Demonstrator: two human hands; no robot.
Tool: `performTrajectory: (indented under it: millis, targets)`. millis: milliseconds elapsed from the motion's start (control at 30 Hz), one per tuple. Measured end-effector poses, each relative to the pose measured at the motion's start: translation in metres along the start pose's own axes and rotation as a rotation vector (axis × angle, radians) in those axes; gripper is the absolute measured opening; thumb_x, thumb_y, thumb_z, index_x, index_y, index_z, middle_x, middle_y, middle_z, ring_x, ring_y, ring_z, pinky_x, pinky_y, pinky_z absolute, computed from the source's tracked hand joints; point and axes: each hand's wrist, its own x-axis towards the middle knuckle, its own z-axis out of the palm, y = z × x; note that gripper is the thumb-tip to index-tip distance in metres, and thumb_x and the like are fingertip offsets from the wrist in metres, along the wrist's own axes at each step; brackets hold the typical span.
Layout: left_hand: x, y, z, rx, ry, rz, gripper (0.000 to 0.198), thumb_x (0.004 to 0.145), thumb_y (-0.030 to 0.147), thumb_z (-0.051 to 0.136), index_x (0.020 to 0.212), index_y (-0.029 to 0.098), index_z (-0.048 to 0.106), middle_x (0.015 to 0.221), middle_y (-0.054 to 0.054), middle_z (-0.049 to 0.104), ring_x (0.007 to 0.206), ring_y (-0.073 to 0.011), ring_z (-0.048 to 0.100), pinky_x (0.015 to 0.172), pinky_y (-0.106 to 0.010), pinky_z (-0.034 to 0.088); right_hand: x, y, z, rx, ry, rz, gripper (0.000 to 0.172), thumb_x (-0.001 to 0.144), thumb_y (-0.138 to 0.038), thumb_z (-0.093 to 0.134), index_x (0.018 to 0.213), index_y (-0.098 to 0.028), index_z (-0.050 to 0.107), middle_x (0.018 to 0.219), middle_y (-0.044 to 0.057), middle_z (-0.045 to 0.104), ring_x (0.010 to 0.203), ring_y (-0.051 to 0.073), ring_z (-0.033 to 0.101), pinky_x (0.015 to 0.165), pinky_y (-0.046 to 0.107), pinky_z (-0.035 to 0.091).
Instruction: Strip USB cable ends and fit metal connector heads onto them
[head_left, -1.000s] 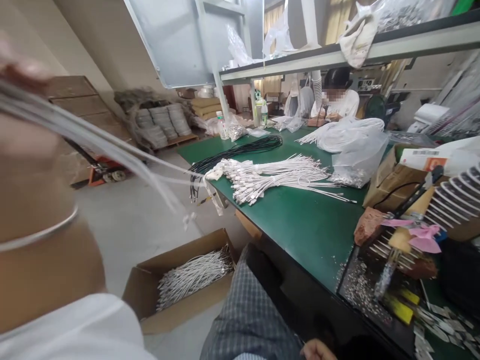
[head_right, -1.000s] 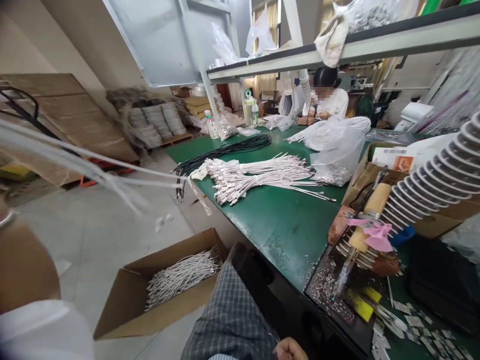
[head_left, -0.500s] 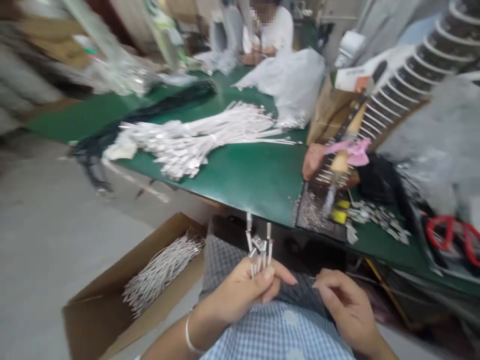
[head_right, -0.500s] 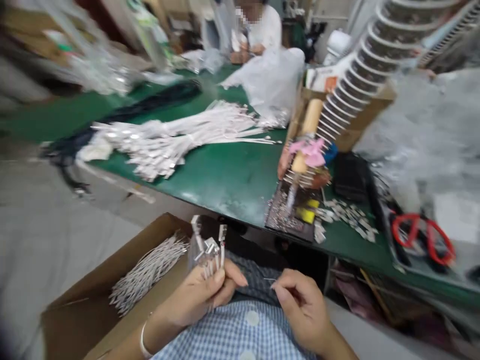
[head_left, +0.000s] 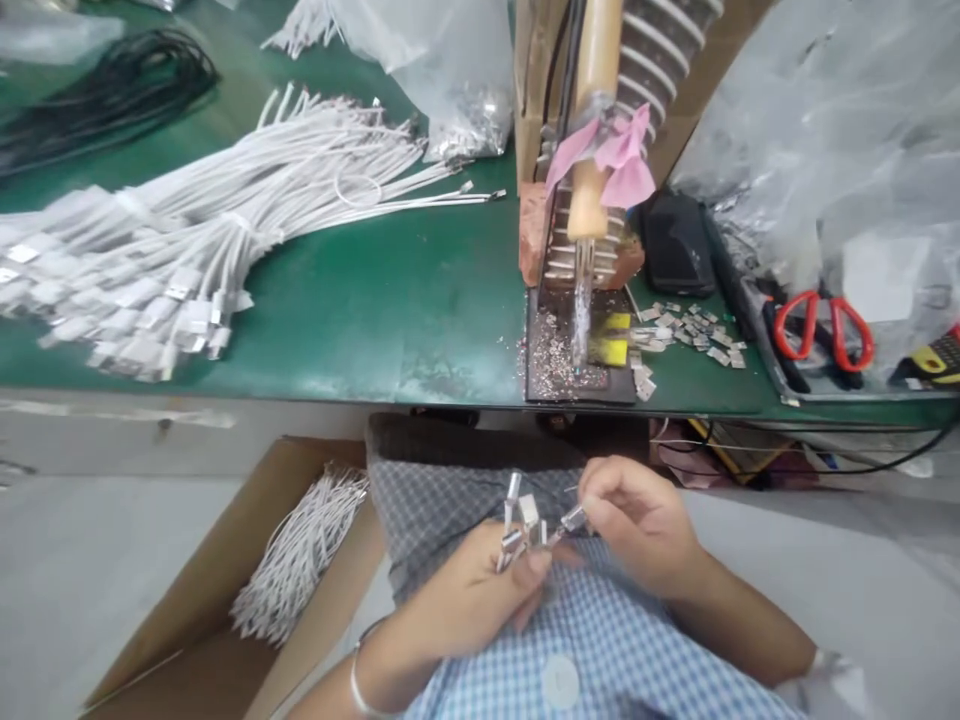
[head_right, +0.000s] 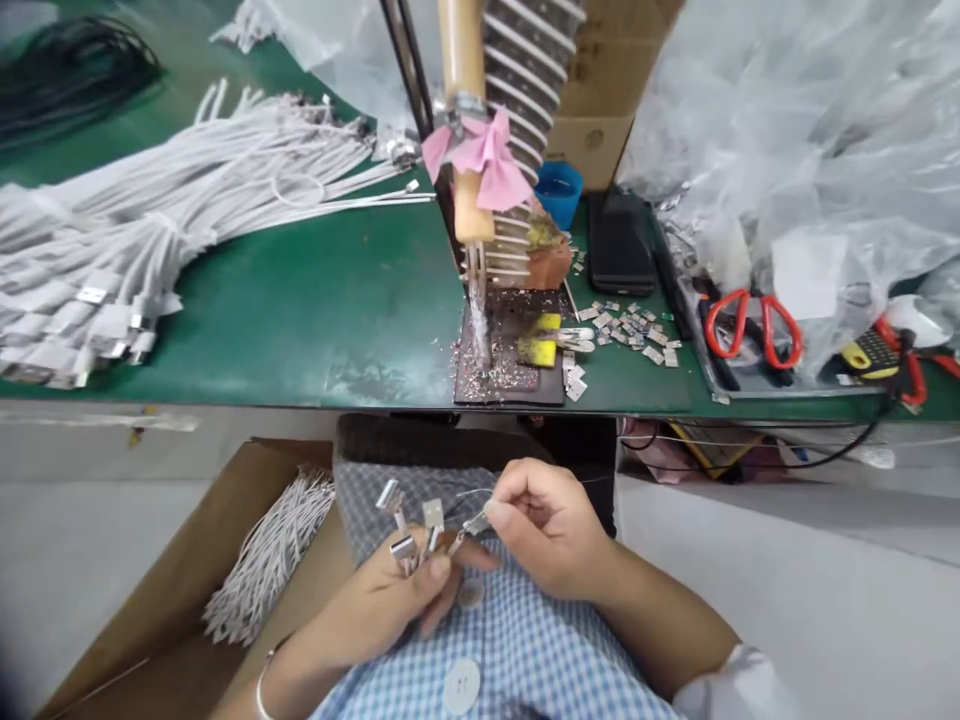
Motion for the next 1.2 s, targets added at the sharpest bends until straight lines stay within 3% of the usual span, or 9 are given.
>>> performTrajectory:
  millis: [133,200,433,867,1200]
  targets:
    - [-0.002,0.004,0.002,0.116,0.318,0.057,0.042,0.093,0.054,0.062,0.103,0.015,0.072,0.069,0.0,0.057,0.061,-0.0121,0.047,0.058,-0.023,0.038,-0.001,0.003,0.002,-0.106,-0.01,0.054,0.026,0.096,-0.035,0.058,0.075,-0.02,0.057,0.062,-0.002,0.053,0.051,0.01,0.047,0.048,0.023,0.04]
    - [-0.001,0.007,0.004,0.079,0.381,0.05,0.034,0.09,0.048,0.067,0.097,0.015,0.07,0.069,0.002,0.054,0.061,-0.0114,0.045,0.057,-0.022,0.037,-0.001,0.004,0.002,-0.131,-0.012,0.069,0.025,0.095,-0.033,0.058,0.074,-0.02,0.056,0.061,-0.003,0.051,0.05,0.01,0.045,0.046,0.023,0.038]
    - [0.009,0.016,0.007,0.028,0.272,0.005,0.024,0.09,0.034,0.062,0.077,0.014,0.06,0.056,0.008,0.036,0.049,-0.0068,0.027,0.046,-0.02,0.024,-0.002,0.005,-0.001,-0.113,0.002,0.12,0.024,0.094,-0.032,0.059,0.073,-0.021,0.054,0.06,-0.004,0.049,0.049,0.009,0.043,0.046,0.021,0.036]
    - [0.007,0.017,0.001,0.109,0.231,-0.03,0.027,0.089,0.036,0.061,0.078,0.012,0.069,0.054,0.005,0.043,0.047,-0.0072,0.029,0.045,-0.021,0.023,-0.004,0.008,-0.008,-0.121,-0.118,0.206,0.033,0.095,-0.041,0.056,0.07,-0.021,0.053,0.059,-0.003,0.049,0.052,0.011,0.044,0.049,0.024,0.036]
    - [0.009,0.02,-0.002,0.139,0.246,-0.008,0.024,0.088,0.031,0.061,0.077,0.012,0.07,0.053,0.006,0.038,0.047,-0.007,0.029,0.044,-0.02,0.024,0.001,0.004,0.0,-0.125,-0.043,0.102,0.022,0.093,-0.025,0.056,0.071,-0.021,0.053,0.062,-0.004,0.048,0.051,0.009,0.043,0.047,0.021,0.035]
